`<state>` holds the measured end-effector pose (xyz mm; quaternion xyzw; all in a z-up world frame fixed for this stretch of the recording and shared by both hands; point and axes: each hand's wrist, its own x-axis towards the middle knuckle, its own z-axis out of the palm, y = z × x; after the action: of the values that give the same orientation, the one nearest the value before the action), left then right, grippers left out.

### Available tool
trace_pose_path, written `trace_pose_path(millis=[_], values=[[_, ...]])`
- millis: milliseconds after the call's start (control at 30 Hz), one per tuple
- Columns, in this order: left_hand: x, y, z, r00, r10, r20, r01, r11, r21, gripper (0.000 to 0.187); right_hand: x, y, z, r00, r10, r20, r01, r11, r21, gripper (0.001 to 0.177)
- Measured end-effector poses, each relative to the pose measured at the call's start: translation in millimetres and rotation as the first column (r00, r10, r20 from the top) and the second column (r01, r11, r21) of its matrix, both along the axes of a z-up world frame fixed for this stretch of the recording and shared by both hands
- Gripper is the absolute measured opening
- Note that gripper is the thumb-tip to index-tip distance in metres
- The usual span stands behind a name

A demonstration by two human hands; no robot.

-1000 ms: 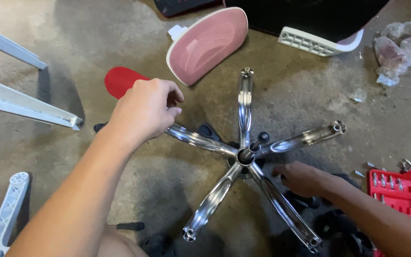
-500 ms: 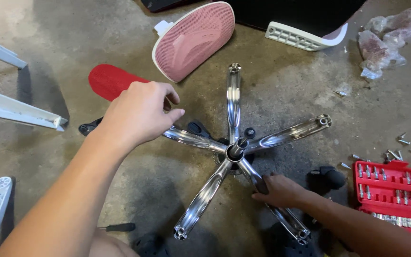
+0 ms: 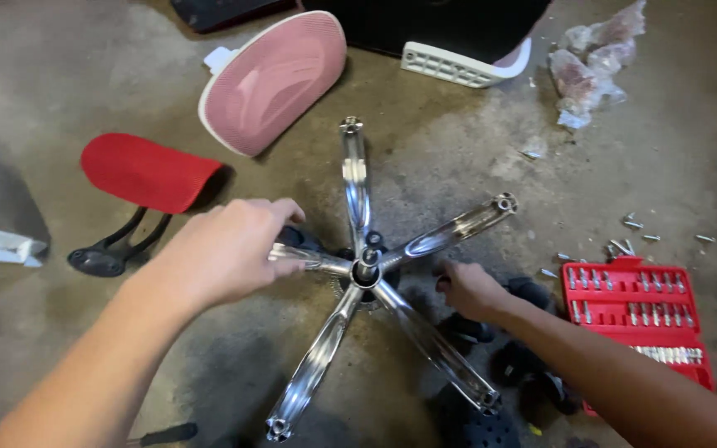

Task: The person is assembling parts of an office chair base, specifically interacting with the chrome and plastic star bases.

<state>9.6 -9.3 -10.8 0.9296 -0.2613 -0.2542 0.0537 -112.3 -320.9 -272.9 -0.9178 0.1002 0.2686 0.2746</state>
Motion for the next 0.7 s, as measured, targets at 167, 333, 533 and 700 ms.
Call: trace_pose_path(millis=[167, 333, 533, 700], values=[[-12.0, -19.8, 4.5, 0.995, -0.092, 0.037, 0.098, 0.969, -0.225, 0.063, -6.1, -38.6, -19.6, 0.998, -0.038, 0.049, 0.038, 0.999, -0.006, 0.023], [-18.5, -28.9, -5.2, 0.981, -0.184, 0.067, 0.189, 0.805, -0.563, 0.057, -19.7, -66.5, -37.7, 0.983, 0.058, 0.177, -0.045, 0.996, -0.078, 0.022], [-24.6, -38.2, -8.3, 0.970, -0.201, 0.136, 0.242, 0.766, -0.595, 0.043, -21.2, -73.2, -41.5, 0.984, 0.039, 0.173, -0.027, 0.997, -0.070, 0.020], [-25.1, -42.6, -11.6, 0.983, -0.141, 0.121, 0.185, 0.802, -0.567, 0.041, -20.5, -68.7, -39.0, 0.989, -0.051, 0.136, 0.057, 0.998, -0.041, 0.020]])
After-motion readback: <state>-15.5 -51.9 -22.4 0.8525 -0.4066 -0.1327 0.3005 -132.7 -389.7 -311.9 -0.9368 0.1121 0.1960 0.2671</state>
